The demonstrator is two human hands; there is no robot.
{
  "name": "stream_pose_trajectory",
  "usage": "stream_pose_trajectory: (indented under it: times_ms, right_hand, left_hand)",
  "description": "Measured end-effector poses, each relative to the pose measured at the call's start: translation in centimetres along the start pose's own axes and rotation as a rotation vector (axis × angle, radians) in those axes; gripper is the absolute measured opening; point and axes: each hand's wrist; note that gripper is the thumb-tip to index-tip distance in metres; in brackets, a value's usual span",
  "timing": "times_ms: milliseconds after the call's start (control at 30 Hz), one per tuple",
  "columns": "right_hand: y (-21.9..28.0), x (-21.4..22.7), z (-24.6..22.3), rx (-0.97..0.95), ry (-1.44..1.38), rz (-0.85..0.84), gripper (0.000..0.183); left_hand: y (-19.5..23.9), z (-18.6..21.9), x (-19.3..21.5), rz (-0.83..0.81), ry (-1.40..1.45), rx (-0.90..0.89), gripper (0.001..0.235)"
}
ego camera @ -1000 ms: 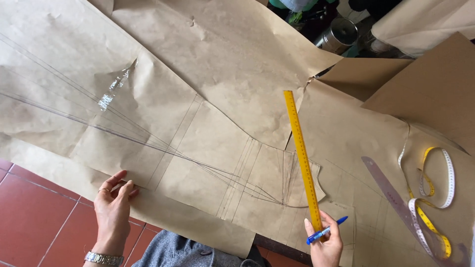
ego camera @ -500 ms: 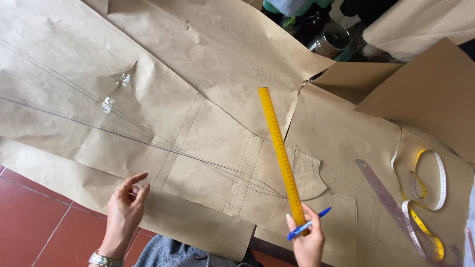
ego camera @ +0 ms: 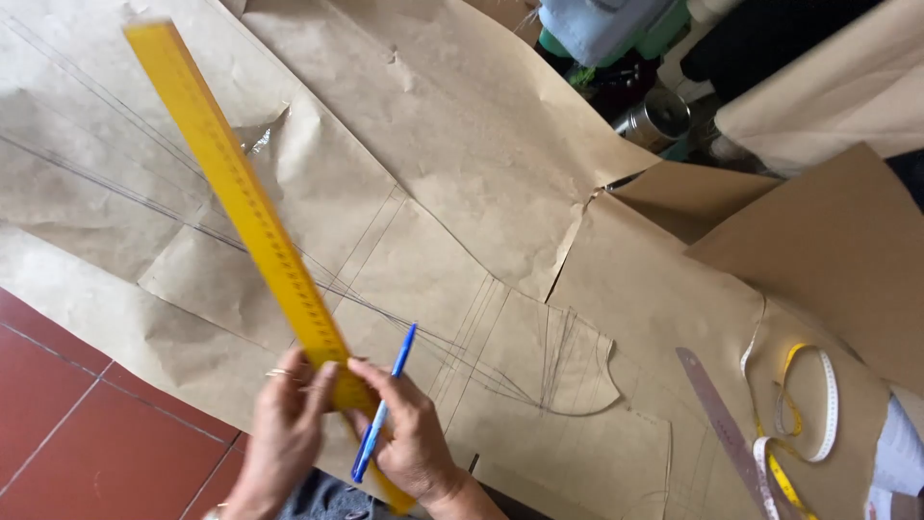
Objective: The person uses a yellow ruler and a blue pen to draw straight lines and mark measurements on a large sheet of brown paper. They repeatedly reposition the ruler and draw lines to create a pattern layout on the table.
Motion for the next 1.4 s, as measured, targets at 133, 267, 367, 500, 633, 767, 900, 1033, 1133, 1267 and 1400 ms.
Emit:
stream_pose_trajectory:
  times_ms: [133, 267, 367, 500, 633, 767, 900, 1033, 1133, 1267, 1400]
  right_hand:
    - [-0.8, 1.0, 1.0, 0.047, 0.103, -0.055, 0.037]
    - [-2.6, 2.1, 4.8, 0.085, 0.345, 0.066, 0.033]
    - [-3.4, 2.0, 7.6, 0.091, 0.446, 0.036, 0.038]
    - [-3.4, 1.1, 7.9, 0.112, 0.489, 0.005, 0.037]
    - [-2.6, 0.6, 8.1, 0.08, 0.484, 0.005, 0.04]
    - [-2.1, 1.1, 8.8, 0.036, 0.487, 0.026, 0.04]
    - [-2.1, 2.1, 9.4, 0.046, 0.486, 0.054, 0.036]
    - [-2.3, 2.5, 10.2, 0.039, 0.53, 0.088, 0.037]
    - [-2.5, 2.4, 10.7, 0.038, 0.538, 0.079, 0.039]
    - [-2.4, 1.9, 11.6, 0.008, 0.54, 0.07, 0.038]
    - [-2.2, 1.6, 12.1, 0.042, 0.579, 0.084, 0.034]
  left_hand:
    - [-0.9, 1.9, 4.6, 0.206, -0.044, -0.069, 0.02]
    - [-0.9, 3.9, 7.8, 0.416, -0.307, -0.007, 0.027]
    - [0.1, 1.2, 9.5, 0.47, -0.46, 0.041, 0.023]
    - [1.6, -2.3, 10.5, 0.423, -0.593, 0.087, 0.021]
    - [2.6, -4.1, 10.7, 0.434, -0.691, 0.082, 0.02]
    - [2.9, -6.5, 11.4, 0.495, -0.694, 0.008, 0.021]
    - [2.6, -7.9, 11.6, 0.526, -0.711, 0.0, 0.02]
    - [2.3, -8.3, 11.1, 0.548, -0.673, -0.051, 0.018]
    - [2.3, -7.3, 10.1, 0.554, -0.728, -0.018, 0.02]
    - [2.2, -7.6, 10.3, 0.515, -0.83, 0.087, 0.022]
    - [2.0, -9.3, 11.1, 0.499, -0.853, 0.138, 0.02]
Point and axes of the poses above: each hand's wrist, its own y-axis away from the middle knuckle, its own x-axis out of the back of the hand, z = x × y, and after that the axes turned 9 degrees about -x, right-handed
